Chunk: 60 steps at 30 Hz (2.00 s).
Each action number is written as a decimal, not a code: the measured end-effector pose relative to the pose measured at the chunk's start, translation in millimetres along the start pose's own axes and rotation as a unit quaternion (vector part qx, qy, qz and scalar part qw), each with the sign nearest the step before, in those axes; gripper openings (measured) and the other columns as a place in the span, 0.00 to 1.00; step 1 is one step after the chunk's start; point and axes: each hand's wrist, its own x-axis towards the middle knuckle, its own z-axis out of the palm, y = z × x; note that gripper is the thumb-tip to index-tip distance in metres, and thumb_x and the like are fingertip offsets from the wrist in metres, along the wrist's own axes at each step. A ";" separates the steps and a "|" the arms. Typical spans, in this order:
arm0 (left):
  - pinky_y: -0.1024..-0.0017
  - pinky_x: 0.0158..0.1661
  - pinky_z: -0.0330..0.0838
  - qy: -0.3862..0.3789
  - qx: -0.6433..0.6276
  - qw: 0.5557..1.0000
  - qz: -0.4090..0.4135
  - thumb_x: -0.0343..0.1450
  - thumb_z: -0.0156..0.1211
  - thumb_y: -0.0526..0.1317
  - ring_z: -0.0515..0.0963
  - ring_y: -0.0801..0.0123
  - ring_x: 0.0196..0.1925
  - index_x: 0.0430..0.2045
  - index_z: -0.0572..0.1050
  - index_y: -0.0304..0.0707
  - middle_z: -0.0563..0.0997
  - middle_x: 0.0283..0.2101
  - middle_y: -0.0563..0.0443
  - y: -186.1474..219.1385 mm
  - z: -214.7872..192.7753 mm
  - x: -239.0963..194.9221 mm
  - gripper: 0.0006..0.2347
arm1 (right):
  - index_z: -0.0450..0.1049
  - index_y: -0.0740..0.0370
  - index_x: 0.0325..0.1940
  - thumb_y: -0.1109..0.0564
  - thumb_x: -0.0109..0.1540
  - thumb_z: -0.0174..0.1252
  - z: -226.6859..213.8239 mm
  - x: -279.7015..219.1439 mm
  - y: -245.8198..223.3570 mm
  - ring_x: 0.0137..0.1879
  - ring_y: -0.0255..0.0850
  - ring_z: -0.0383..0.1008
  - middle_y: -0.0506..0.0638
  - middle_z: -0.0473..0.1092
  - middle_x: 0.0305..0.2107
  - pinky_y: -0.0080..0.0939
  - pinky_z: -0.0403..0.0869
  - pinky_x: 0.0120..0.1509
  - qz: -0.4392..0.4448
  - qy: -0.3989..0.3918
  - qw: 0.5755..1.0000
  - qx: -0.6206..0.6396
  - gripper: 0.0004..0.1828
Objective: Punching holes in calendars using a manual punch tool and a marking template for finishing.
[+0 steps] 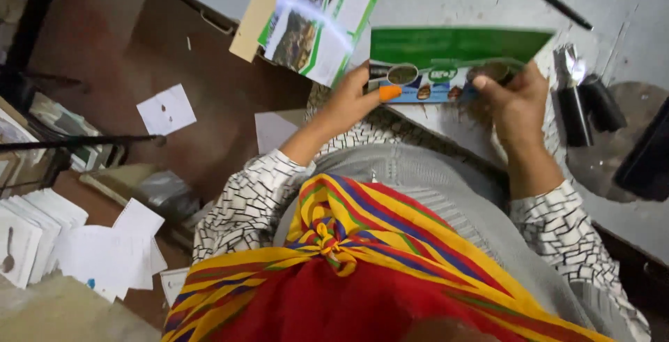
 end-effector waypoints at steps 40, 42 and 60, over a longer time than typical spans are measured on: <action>0.68 0.55 0.70 0.333 -0.076 0.938 -0.054 0.67 0.63 0.34 0.76 0.68 0.50 0.46 0.73 0.37 0.78 0.47 0.53 12.9 -53.5 -107.5 0.13 | 0.73 0.62 0.56 0.58 0.61 0.67 -98.1 7.1 35.1 0.47 0.35 0.71 0.50 0.72 0.44 0.35 0.73 0.49 -0.025 0.110 0.904 -0.412 0.20; 0.77 0.24 0.69 0.322 -0.079 0.941 -0.068 0.68 0.60 0.35 0.71 0.80 0.28 0.33 0.77 0.39 0.77 0.30 0.61 27.5 -59.3 -107.6 0.03 | 0.67 0.43 0.56 0.52 0.57 0.52 -33.4 -4.4 -26.6 0.31 0.28 0.68 0.33 0.67 0.40 0.26 0.54 0.19 0.201 0.031 0.941 -0.269 0.22; 0.60 0.54 0.69 0.452 -0.061 0.890 0.024 0.70 0.64 0.33 0.69 0.72 0.55 0.54 0.70 0.33 0.78 0.51 0.46 -67.5 -89.0 -147.1 0.18 | 0.69 0.64 0.49 0.56 0.55 0.62 199.7 -37.0 -14.3 0.37 0.61 0.71 0.64 0.68 0.29 0.52 0.66 0.40 0.092 -0.458 0.822 -0.325 0.21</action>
